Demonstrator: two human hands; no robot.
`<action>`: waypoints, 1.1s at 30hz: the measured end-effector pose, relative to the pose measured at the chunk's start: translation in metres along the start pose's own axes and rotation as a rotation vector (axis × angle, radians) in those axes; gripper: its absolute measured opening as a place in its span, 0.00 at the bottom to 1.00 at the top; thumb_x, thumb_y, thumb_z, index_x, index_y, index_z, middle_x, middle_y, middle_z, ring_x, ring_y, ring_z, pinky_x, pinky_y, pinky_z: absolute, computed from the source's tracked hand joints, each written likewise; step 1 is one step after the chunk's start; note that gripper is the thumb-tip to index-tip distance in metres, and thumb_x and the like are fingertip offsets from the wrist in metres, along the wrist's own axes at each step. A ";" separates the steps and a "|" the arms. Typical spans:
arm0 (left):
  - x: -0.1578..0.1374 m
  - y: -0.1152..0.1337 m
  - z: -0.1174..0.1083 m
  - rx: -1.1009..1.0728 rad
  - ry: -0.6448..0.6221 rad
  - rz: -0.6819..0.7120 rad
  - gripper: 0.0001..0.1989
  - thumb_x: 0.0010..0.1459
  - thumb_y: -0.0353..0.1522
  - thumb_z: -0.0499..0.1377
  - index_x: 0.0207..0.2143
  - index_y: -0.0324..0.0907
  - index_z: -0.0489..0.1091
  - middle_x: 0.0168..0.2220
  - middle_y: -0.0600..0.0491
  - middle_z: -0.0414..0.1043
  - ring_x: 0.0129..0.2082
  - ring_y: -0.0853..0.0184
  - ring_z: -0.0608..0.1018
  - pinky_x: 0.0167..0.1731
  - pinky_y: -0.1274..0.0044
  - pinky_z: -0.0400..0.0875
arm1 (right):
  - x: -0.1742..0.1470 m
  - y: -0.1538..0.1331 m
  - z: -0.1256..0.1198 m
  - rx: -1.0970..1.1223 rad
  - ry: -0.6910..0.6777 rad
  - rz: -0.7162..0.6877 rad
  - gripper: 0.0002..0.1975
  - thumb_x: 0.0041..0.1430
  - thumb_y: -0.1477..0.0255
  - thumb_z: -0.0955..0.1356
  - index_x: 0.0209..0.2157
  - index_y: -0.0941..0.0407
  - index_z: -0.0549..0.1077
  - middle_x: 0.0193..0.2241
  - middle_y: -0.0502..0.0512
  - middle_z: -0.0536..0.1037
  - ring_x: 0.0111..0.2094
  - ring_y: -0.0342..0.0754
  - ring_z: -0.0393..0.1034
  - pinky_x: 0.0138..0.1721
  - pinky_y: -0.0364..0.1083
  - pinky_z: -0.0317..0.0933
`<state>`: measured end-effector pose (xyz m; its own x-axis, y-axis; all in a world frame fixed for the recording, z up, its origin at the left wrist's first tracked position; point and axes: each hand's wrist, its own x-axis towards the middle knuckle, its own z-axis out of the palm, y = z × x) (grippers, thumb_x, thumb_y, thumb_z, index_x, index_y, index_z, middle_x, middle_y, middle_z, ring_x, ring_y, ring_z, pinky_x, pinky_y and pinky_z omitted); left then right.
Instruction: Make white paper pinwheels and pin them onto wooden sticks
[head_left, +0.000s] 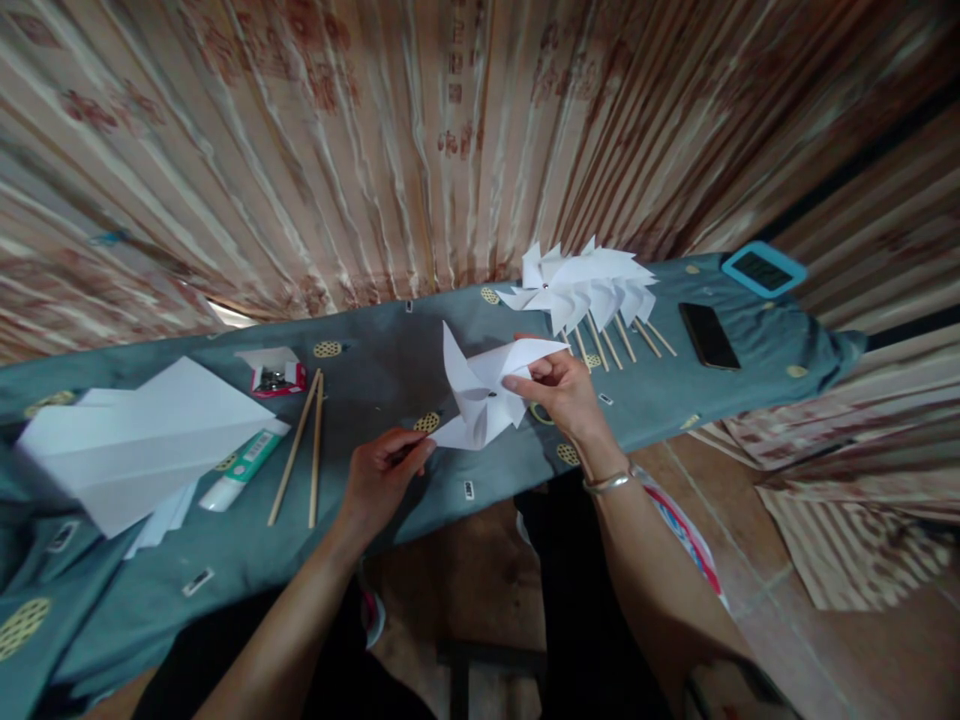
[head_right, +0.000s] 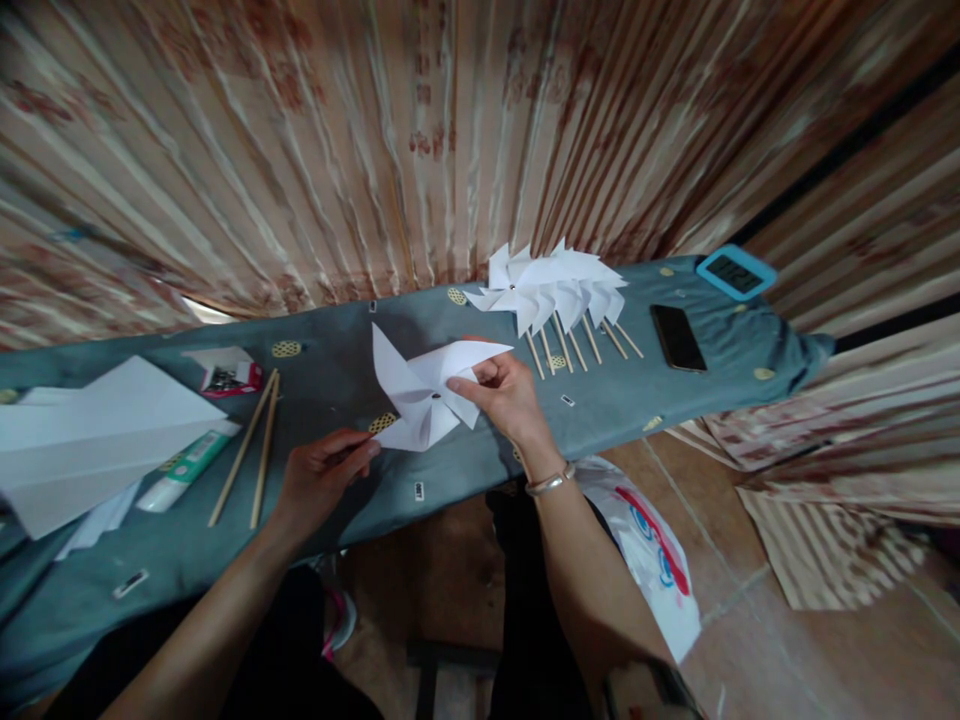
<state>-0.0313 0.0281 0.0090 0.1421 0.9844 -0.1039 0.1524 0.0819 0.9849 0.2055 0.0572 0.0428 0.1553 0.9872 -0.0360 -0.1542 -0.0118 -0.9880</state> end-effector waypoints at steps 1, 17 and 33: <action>0.000 0.000 0.000 0.004 -0.001 -0.002 0.10 0.48 0.37 0.64 0.28 0.39 0.77 0.18 0.58 0.69 0.18 0.72 0.70 0.22 0.80 0.66 | 0.000 0.000 0.000 0.000 -0.005 -0.005 0.32 0.32 0.62 0.81 0.43 0.51 0.76 0.21 0.42 0.75 0.25 0.44 0.68 0.33 0.45 0.66; 0.000 0.001 0.002 -0.039 0.005 -0.023 0.09 0.47 0.36 0.64 0.28 0.39 0.78 0.17 0.58 0.69 0.18 0.72 0.70 0.21 0.80 0.65 | 0.002 0.003 -0.004 -0.047 0.045 -0.026 0.31 0.37 0.66 0.80 0.46 0.52 0.75 0.19 0.41 0.70 0.22 0.41 0.62 0.27 0.43 0.58; -0.002 0.007 0.003 -0.064 -0.028 -0.038 0.09 0.46 0.37 0.66 0.27 0.39 0.77 0.19 0.56 0.70 0.20 0.72 0.70 0.21 0.80 0.65 | 0.001 0.002 0.002 -0.026 0.107 -0.029 0.17 0.35 0.67 0.79 0.26 0.53 0.71 0.18 0.42 0.71 0.21 0.39 0.62 0.24 0.42 0.57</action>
<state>-0.0275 0.0261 0.0161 0.1645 0.9757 -0.1446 0.0958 0.1301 0.9869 0.2032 0.0588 0.0410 0.2625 0.9647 -0.0219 -0.1229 0.0109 -0.9924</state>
